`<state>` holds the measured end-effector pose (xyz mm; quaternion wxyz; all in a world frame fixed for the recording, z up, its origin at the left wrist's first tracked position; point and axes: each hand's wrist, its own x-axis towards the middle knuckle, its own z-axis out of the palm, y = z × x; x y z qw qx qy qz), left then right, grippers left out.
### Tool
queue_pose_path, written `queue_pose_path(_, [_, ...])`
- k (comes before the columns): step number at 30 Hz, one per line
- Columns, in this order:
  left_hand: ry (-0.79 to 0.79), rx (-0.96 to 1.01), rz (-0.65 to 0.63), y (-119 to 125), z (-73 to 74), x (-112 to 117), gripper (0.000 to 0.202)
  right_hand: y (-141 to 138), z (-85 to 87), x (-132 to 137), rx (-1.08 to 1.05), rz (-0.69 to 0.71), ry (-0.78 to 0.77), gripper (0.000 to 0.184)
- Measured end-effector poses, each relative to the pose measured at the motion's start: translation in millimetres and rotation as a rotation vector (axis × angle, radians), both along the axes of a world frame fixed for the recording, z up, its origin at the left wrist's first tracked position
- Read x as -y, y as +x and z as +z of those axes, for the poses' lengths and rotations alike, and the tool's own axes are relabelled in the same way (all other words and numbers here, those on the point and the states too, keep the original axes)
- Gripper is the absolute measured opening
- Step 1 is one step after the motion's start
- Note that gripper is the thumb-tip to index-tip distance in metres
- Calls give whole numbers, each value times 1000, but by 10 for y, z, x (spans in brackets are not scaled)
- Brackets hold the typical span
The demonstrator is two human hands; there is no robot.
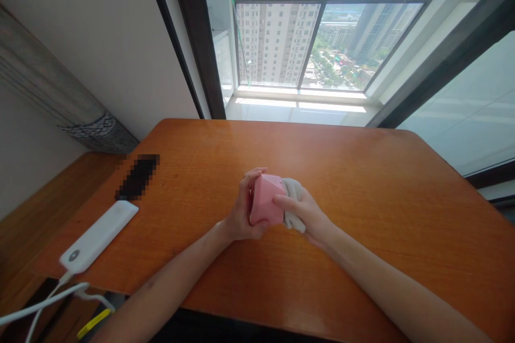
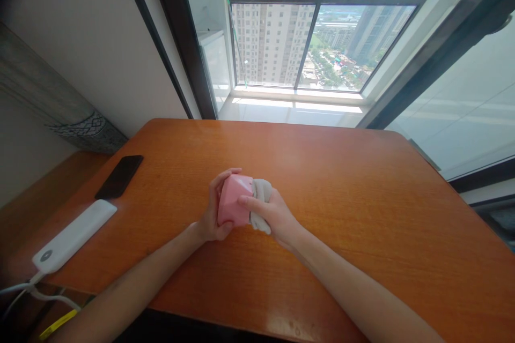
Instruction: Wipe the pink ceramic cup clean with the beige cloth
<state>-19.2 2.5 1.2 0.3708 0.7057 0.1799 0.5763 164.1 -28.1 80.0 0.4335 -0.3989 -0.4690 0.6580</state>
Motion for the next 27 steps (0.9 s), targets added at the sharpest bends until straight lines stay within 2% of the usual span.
queue_pose_path(2, [-44,78,-22,18,10,18,99,-8,-76,21,168,12,236,49])
queue_pose_path(4, [-137,172,-81,31,6,33,94,0,-166,30,377,50,633,47])
queue_pose_path(7, [-264,252,-152,31,-20,39,91,41,-282,-9,665,97,1246,32])
queue_pose_path(9, [-302,256,-167,22,-34,38,91,73,-328,-56,759,102,1451,34])
queue_pose_path(11, [-304,242,-170,13,-35,40,92,96,-339,-89,745,84,1492,37])
queue_pose_path(13, [-291,209,-171,8,-24,46,99,104,-312,-90,666,48,1385,34])
queue_pose_path(14, [-282,188,-173,7,-17,48,104,104,-285,-78,621,29,1263,31])
queue_pose_path(18, [-210,97,-164,-1,5,28,119,77,-132,-9,378,9,491,34])
queue_pose_path(21, [-51,27,-72,-27,24,-14,115,22,-54,12,87,8,65,46])
queue_pose_path(24, [51,-59,9,-58,65,-42,99,-55,-45,24,-127,-20,-150,53])
queue_pose_path(27, [35,-64,23,-65,105,-31,82,-100,-93,57,-147,-44,-166,55])
